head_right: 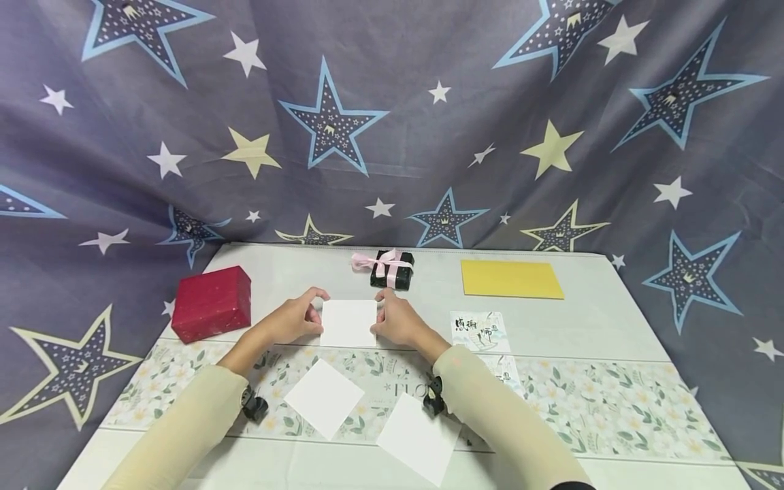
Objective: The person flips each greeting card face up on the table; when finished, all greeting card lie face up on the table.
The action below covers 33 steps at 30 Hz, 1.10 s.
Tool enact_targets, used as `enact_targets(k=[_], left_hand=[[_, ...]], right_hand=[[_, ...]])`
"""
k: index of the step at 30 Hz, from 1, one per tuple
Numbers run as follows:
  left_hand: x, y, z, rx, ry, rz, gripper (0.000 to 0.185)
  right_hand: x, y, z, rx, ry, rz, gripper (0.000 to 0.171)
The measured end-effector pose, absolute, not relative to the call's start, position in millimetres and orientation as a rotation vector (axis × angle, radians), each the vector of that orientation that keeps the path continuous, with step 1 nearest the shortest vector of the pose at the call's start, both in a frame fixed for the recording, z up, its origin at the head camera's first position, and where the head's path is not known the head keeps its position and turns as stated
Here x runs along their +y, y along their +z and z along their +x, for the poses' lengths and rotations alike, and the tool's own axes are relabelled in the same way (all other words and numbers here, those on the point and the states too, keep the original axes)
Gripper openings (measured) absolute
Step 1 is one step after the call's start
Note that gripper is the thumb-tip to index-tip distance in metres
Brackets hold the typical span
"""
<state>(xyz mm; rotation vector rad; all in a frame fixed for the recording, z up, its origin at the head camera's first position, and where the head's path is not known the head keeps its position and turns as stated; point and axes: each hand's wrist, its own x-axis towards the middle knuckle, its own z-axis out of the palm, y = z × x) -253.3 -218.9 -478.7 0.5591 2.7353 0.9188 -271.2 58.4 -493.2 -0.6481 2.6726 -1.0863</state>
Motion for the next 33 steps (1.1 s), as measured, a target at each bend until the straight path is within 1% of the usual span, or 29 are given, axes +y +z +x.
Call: enact_targets(k=[2, 5, 6, 7, 8, 11, 12, 13, 16, 22, 24, 28, 33], left_hand=[[-218, -477, -253, 2.741, 0.953, 0.559, 0.061], [-217, -476, -253, 2.752, 1.005, 0.519, 0.060], [-216, -476, -253, 2.756, 1.024, 0.500, 0.058], [-216, -476, -253, 2.765, 1.036, 0.484, 0.053], [-215, -476, -253, 2.777, 1.046, 0.475, 0.046], [-214, -476, -254, 2.834, 1.047, 0.496, 0.016], [-214, -475, -254, 2.852, 1.043, 0.516, 0.009], [-214, -476, -254, 2.871, 1.039, 0.537, 0.008], [-213, -477, -255, 2.894, 1.051, 0.558, 0.015], [-213, -475, -253, 2.804, 1.221, 0.440, 0.010], [-212, -473, -253, 2.753, 1.315, 0.390, 0.013], [-213, -470, -254, 2.665, 1.430, 0.291, 0.023], [-213, -469, -253, 2.633, 1.413, 0.339, 0.026]], right_hand=[[60, -494, -272, 2.652, -1.151, -0.618, 0.056], [62, -493, -272, 2.664, -1.167, -0.608, 0.029], [62, -494, -273, 2.677, -1.153, -0.619, 0.020], [63, -494, -273, 2.689, -1.143, -0.639, 0.015], [64, -494, -273, 2.701, -1.132, -0.661, 0.016], [65, -493, -273, 2.716, -1.143, -0.712, 0.023], [66, -492, -274, 2.713, -1.159, -0.726, 0.023], [67, -492, -274, 2.705, -1.181, -0.733, 0.021], [70, -490, -274, 2.650, -1.276, -0.725, 0.017], [77, -491, -277, 2.460, -1.530, -0.664, 0.011], [80, -490, -278, 2.399, -1.595, -0.640, 0.013], [85, -488, -278, 2.348, -1.628, -0.618, 0.021], [89, -484, -280, 2.324, -1.613, -0.639, 0.023]])
